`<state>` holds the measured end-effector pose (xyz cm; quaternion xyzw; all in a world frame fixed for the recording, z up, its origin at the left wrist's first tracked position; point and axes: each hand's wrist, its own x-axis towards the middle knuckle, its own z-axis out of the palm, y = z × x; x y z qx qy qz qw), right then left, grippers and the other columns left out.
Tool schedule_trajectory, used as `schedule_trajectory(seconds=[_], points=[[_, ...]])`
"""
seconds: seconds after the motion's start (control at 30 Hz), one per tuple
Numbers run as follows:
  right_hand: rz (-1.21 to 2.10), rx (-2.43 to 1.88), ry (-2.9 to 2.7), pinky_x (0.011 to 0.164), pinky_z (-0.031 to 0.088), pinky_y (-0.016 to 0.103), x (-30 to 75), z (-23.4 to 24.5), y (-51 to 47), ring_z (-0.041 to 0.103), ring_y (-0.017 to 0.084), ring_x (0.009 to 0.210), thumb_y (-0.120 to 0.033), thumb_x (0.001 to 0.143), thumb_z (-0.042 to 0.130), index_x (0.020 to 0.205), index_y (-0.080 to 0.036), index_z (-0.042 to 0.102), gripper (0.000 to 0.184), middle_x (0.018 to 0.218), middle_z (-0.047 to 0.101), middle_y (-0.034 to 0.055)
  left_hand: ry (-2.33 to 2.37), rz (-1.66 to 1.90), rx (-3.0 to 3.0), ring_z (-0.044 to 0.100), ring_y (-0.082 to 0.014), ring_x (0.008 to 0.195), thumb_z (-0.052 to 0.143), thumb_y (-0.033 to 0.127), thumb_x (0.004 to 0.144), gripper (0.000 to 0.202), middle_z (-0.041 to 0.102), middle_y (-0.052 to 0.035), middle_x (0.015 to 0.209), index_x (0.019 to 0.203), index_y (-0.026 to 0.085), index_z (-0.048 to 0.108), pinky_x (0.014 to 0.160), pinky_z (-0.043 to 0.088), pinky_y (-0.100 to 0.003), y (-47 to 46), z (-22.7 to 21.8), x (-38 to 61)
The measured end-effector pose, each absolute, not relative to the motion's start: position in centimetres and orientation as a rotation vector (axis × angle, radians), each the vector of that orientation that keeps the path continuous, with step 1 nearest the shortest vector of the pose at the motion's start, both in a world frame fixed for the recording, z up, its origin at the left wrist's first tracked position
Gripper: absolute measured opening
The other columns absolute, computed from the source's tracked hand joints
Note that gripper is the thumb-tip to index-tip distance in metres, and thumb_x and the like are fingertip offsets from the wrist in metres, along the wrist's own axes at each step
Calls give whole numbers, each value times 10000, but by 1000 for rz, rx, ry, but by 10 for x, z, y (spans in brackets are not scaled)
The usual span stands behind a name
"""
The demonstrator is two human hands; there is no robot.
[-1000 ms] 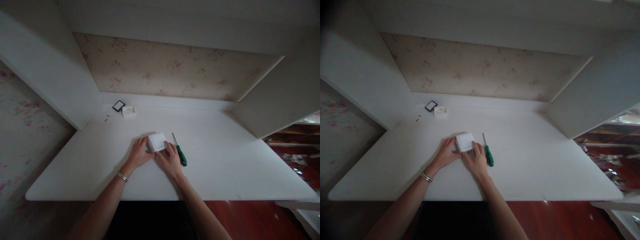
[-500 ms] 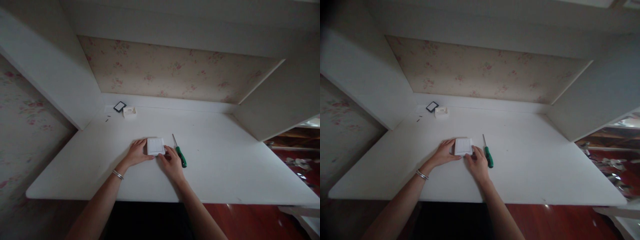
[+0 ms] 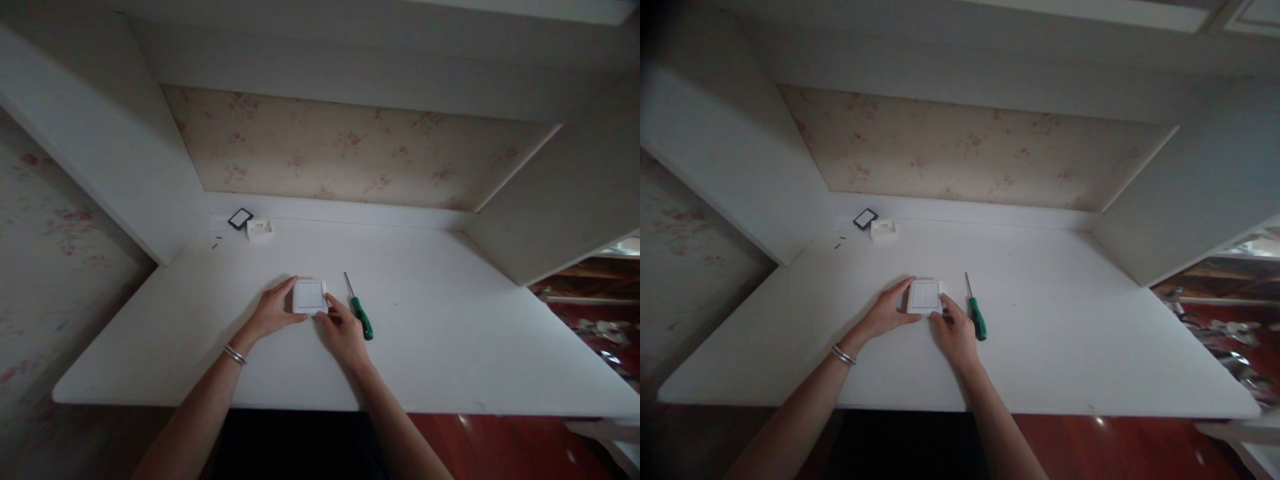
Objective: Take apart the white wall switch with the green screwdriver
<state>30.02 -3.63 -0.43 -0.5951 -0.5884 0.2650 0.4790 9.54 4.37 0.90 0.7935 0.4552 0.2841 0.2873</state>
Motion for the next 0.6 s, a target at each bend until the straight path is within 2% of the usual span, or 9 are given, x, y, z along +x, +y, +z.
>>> schedule_trajectory(seconds=[0.33,0.6], points=[[681,-1448,-1384,785,588,332,300,-5,-37,694,199,857,-402,897,613,1310,-223,592,451,1077,712,78,1201,780,2097,469,-287,1333,830,448,653,922,499,-96,1457,1450,240,417,1130,357,-440,44,7,94],[719,-1435,-1372,764,578,313,299,-1,-38,689,197,842,-397,901,610,1307,-200,591,452,1017,719,79,1184,847,2068,485,-278,1319,814,429,682,849,516,-90,1440,1424,239,448,1127,366,-425,43,9,95]])
